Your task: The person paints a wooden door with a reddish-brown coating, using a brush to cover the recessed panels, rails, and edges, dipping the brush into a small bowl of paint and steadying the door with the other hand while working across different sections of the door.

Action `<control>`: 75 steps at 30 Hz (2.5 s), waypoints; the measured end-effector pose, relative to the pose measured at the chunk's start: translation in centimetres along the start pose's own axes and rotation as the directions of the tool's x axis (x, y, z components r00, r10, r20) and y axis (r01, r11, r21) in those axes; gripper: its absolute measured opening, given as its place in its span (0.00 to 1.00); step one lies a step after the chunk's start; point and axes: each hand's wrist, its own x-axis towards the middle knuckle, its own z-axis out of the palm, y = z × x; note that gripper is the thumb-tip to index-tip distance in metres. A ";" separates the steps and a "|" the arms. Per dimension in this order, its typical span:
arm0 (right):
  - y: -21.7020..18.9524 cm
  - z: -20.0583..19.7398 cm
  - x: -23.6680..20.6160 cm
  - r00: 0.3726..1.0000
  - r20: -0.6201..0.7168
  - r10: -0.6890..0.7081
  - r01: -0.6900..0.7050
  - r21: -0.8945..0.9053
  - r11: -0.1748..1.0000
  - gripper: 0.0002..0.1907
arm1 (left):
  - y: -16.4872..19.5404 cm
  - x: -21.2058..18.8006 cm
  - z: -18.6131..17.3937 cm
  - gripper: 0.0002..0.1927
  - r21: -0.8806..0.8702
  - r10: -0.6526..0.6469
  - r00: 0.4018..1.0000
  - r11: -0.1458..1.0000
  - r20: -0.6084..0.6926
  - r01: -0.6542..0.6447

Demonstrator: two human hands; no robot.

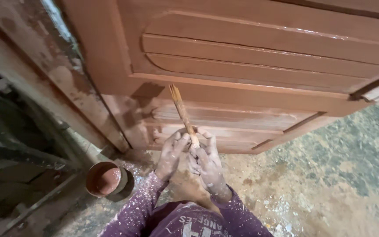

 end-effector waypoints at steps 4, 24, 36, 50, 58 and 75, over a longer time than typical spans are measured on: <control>-0.6 3.5 2.3 0.982 0.108 0.153 -0.160 0.060 0.985 0.27 | 1.1 -0.5 -3.5 0.32 -0.047 -0.003 0.982 0.999 -0.189 -0.005; 4.0 14.5 5.3 0.975 -0.049 -0.215 0.220 0.262 0.940 0.29 | 4.7 -1.3 -6.6 0.34 -0.092 0.204 0.912 0.964 -0.356 -0.252; 1.5 12.8 5.5 0.999 0.004 0.038 -0.038 0.292 0.956 0.23 | 3.8 -1.6 -7.7 0.37 0.023 0.299 0.794 0.941 -0.529 -0.339; 2.2 14.7 6.7 0.987 -0.148 0.062 -0.008 0.340 0.940 0.20 | 8.1 -1.8 -7.1 0.47 0.233 0.569 0.791 0.819 -0.223 -0.524; 0.9 8.9 5.2 0.999 0.039 -0.028 0.005 0.494 0.870 0.23 | 8.4 -1.0 -8.4 0.48 0.212 0.625 0.722 0.781 -0.297 -0.588; 1.4 8.7 5.2 0.997 0.055 0.054 -0.062 0.171 0.983 0.23 | 6.8 -1.1 -7.3 0.42 0.113 0.558 0.802 0.829 -0.213 -0.547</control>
